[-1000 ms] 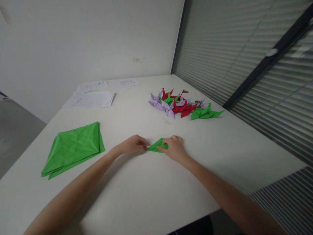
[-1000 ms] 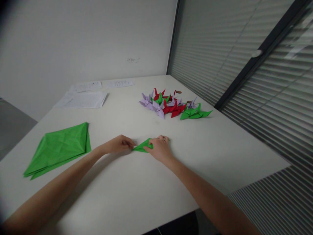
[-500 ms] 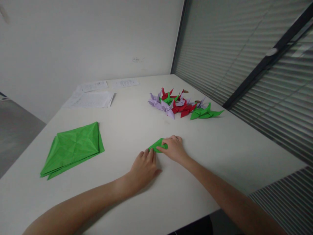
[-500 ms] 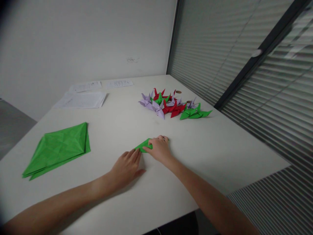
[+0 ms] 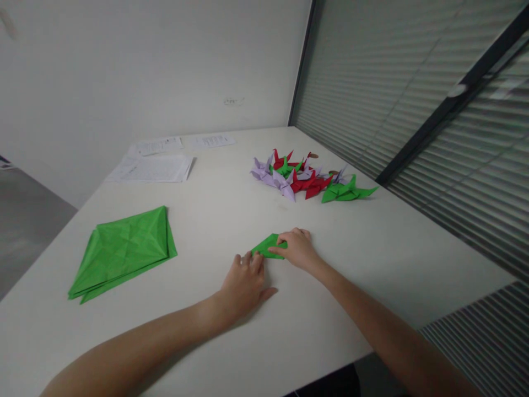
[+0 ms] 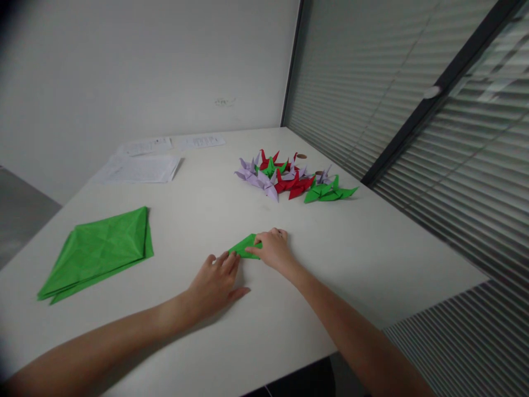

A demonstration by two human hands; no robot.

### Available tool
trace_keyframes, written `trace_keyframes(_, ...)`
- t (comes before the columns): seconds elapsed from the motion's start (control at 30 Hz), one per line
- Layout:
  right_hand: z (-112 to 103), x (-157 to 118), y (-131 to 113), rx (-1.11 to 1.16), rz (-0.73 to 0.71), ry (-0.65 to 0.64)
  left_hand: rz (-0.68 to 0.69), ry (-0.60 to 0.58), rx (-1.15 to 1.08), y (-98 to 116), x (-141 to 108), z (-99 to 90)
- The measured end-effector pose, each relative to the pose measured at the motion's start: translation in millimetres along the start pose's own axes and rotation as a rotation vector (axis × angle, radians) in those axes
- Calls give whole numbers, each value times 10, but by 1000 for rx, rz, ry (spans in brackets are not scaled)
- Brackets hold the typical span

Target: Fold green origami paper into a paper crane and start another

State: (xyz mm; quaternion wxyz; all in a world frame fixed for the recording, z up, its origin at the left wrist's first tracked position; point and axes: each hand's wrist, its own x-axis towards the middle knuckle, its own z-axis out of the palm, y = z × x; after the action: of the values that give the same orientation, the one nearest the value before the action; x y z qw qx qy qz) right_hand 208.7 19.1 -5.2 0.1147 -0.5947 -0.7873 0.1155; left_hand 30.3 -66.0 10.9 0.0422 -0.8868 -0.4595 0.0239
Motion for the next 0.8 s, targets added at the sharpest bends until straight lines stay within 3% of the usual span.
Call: trace_keyframes(0.8, -55, 15, 128, -131, -211, -14, 25, 62, -49, -85, 5, 53)
